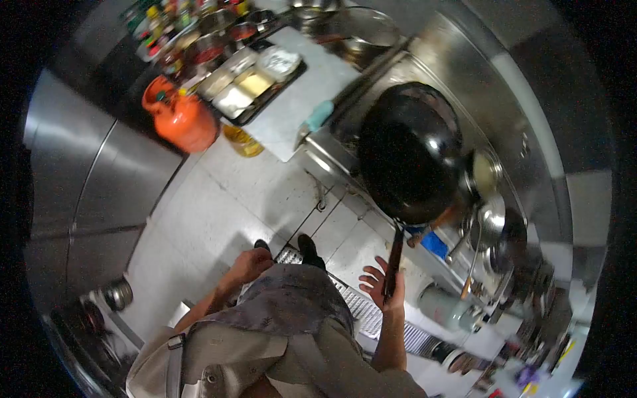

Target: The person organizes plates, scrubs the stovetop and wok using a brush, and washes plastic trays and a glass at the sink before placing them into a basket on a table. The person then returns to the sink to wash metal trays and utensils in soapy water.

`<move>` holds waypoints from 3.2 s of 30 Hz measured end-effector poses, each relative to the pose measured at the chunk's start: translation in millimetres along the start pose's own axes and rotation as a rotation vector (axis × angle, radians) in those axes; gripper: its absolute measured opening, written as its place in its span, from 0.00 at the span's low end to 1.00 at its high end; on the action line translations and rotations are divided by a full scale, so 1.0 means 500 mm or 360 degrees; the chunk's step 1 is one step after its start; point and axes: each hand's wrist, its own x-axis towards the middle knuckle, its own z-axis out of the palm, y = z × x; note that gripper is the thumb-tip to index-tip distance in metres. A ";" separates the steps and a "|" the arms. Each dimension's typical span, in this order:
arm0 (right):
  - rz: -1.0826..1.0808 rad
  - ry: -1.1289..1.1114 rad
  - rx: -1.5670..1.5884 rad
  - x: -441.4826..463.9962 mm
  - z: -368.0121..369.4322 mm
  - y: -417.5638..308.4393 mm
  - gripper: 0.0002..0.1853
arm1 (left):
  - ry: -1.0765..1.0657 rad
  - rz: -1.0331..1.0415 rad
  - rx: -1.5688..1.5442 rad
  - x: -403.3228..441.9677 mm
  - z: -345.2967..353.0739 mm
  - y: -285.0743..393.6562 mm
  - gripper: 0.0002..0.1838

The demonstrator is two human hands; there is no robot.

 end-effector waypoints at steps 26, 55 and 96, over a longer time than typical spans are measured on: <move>-0.0505 0.0433 0.0413 0.119 -0.464 -0.378 0.16 | -0.0440 -0.0368 -0.0800 0.209 0.185 0.428 0.22; -0.0100 -0.0148 -0.1109 0.078 -0.057 -0.315 0.13 | -0.0234 -0.0438 -0.0552 0.191 0.271 0.478 0.20; -0.1465 -0.0349 -0.2286 0.185 -0.110 -0.817 0.16 | -0.0180 -0.0338 -0.0720 0.188 0.291 0.459 0.17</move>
